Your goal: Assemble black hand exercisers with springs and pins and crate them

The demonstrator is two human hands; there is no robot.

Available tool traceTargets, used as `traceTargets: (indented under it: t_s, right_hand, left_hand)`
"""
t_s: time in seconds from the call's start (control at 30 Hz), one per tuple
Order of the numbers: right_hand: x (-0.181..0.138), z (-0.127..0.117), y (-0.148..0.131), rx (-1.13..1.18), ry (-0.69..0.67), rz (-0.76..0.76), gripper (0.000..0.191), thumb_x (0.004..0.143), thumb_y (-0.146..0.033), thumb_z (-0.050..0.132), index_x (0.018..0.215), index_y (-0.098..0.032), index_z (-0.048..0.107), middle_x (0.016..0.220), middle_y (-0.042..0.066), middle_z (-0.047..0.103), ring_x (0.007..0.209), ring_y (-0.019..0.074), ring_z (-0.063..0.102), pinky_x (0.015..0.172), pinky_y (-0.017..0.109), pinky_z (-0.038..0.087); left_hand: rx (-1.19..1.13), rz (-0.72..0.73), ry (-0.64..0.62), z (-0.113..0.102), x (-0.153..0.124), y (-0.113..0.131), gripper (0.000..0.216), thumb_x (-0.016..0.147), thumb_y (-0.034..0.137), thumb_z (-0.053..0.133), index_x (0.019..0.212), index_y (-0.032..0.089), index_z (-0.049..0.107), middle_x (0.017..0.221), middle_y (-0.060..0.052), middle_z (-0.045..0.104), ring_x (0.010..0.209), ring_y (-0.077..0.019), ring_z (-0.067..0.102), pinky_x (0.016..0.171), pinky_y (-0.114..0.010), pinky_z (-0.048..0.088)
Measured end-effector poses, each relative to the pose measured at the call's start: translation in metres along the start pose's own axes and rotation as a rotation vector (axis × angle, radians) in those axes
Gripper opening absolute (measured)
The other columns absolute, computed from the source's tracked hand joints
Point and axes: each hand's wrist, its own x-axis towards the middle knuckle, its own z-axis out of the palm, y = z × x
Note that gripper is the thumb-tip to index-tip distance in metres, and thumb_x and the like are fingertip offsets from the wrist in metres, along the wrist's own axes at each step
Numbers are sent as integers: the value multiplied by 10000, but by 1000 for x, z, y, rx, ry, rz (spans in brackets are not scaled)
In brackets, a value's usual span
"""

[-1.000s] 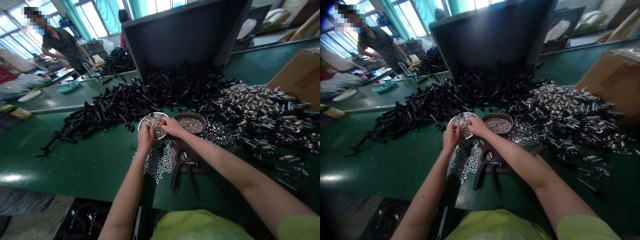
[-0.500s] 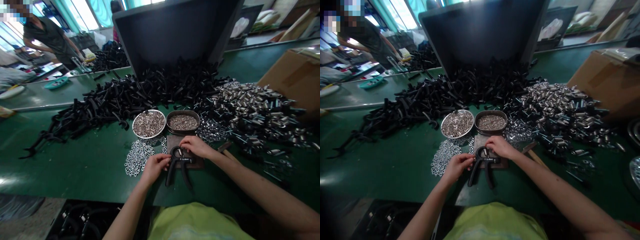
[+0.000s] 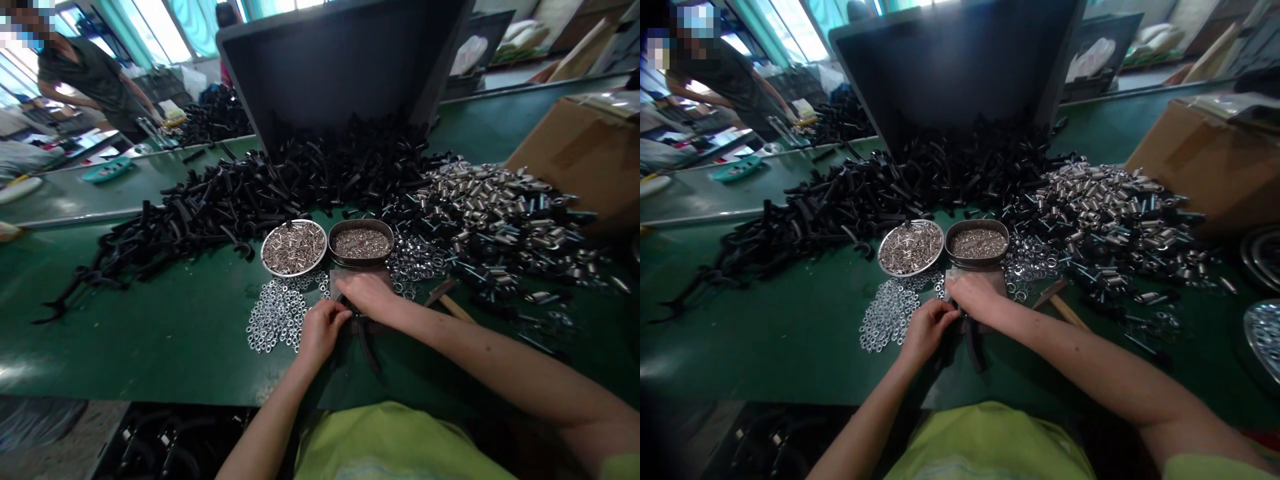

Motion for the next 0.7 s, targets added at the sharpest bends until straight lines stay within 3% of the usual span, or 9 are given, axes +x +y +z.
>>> traceTargets:
  t_s: [0.1,0.23,0.37,0.43,0.5,0.57,0.63,0.7]
  right_hand:
    - [-18,0,14,-37,29,20,192,871,-288,532,1018,-187,604,920,98,694,883,255,649,710,321,467]
    - [-84,8,55,-110,253,184,229,882,-313,513,1070,-198,574,1035,82,652,997,231,592,734,313,476]
    - [-162,42,97,-313,376,472,294,860,-448,477,926,-179,575,863,117,606,810,278,585,594,357,465]
    - [-186,60,109,-292,402,546,314,884,-437,409,895,-163,563,812,125,596,761,281,590,580,374,469]
    - [-195,68,111,-217,432,607,321,900,-404,362,920,-151,559,844,143,616,743,283,608,569,386,479]
    - [-189,61,101,-98,459,616,330,906,-384,345,992,-148,559,924,154,644,740,277,634,570,391,498]
    - [-173,45,81,70,481,517,348,917,-360,335,1119,-166,541,1043,145,655,828,263,659,657,389,533]
    - [-151,29,57,236,504,334,386,933,-314,316,1268,-213,479,1194,112,622,1032,236,624,849,378,518]
  left_hand:
    - [84,45,-13,2,2,1,87,825,212,603,756,173,639,761,-24,618,720,-149,571,661,-246,409]
    - [238,145,-25,5,2,2,108,861,220,558,790,181,629,791,-35,615,726,-148,574,649,-238,414]
    - [488,317,-48,10,-1,0,181,904,241,482,818,186,632,795,-55,618,728,-163,566,630,-255,405]
    - [544,359,-32,12,-3,-2,228,918,264,455,798,189,634,764,-55,612,720,-165,556,618,-261,403]
    - [574,376,-4,13,-6,-3,264,927,286,436,781,197,637,755,-54,607,720,-166,545,616,-266,408]
    - [602,397,4,13,-10,-4,267,931,292,423,816,208,648,802,-61,616,744,-168,541,631,-271,422]
    - [635,416,-4,12,-15,-3,248,933,275,415,913,216,655,891,-71,628,778,-173,540,649,-279,443]
    - [673,417,-19,11,-20,-2,246,924,234,421,1044,222,635,978,-83,625,819,-185,541,660,-288,466]
